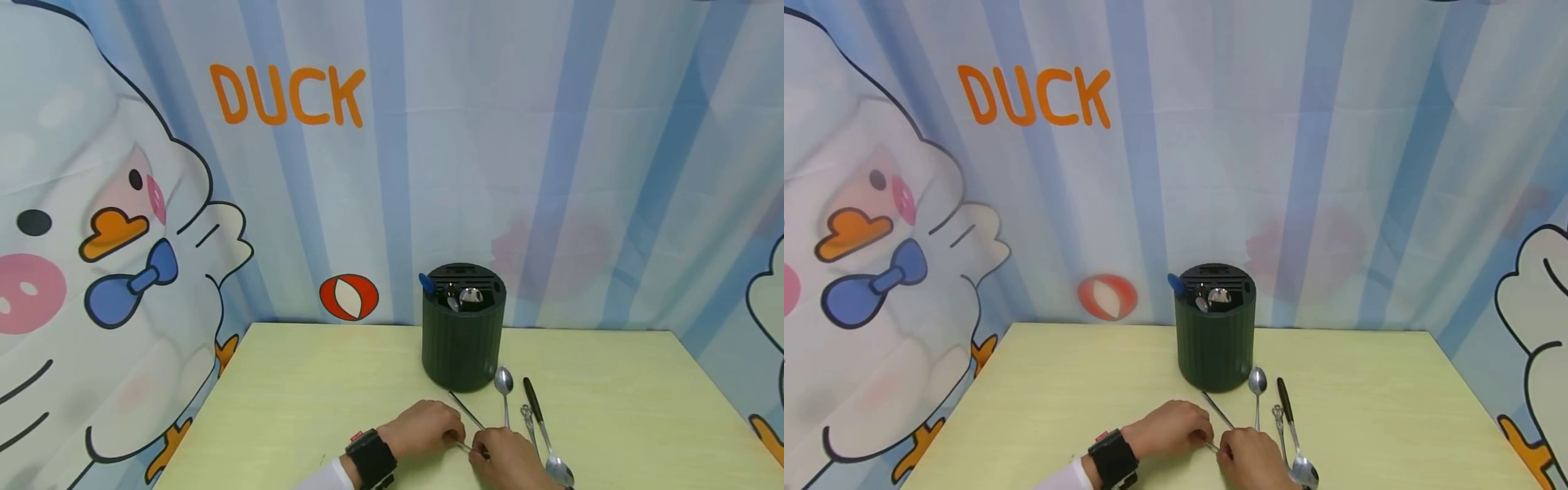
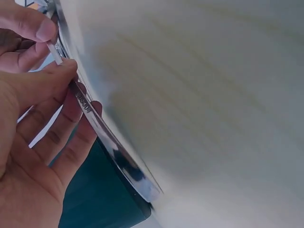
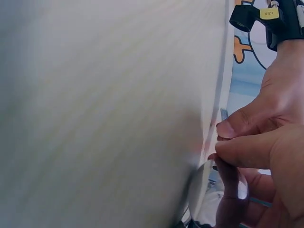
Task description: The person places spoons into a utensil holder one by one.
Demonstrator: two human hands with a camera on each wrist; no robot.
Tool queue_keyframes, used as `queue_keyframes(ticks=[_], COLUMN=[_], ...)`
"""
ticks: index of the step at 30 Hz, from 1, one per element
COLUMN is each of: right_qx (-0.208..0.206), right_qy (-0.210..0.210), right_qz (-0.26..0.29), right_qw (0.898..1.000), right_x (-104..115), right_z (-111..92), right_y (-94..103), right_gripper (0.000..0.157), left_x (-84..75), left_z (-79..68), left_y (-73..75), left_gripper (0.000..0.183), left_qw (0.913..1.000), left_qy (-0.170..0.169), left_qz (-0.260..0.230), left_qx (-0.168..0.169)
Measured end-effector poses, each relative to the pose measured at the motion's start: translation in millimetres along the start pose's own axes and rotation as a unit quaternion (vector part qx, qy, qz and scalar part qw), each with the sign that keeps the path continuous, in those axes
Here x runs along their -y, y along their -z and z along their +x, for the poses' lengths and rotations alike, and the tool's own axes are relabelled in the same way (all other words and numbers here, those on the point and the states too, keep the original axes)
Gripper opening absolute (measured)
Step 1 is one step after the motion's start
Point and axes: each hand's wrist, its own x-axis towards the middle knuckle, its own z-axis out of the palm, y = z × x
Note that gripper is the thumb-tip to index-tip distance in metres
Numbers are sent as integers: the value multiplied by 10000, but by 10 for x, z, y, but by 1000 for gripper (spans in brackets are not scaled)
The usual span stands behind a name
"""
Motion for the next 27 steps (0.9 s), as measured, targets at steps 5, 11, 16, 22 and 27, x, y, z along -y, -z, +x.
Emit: queue_keyframes(ticks=[5,11,16,22,27], right_qx=[-322,-1069,-1832,-2476,-2539], right_qy=[82,-19,1,130,56], right_qz=[-113,-492,-616,-114,530], right_qw=[9994,9931,9811,9687,9658], right_x=[1,20,28,87,158], right_z=[7,42,87,153,184], right_y=[24,96,200,427,593], right_gripper=[19,18,23,68,85], left_x=[16,8,6,0,-21], left_z=[-21,-26,-18,-25,-18], left_y=[30,117,179,222,273], left_gripper=[15,12,9,13,12], left_qw=[9994,9979,9948,9786,9560], left_qy=[102,124,302,541,604], left_qz=[-305,-348,-537,-1347,-1949], left_qx=[-159,-541,-811,-1456,-2107])
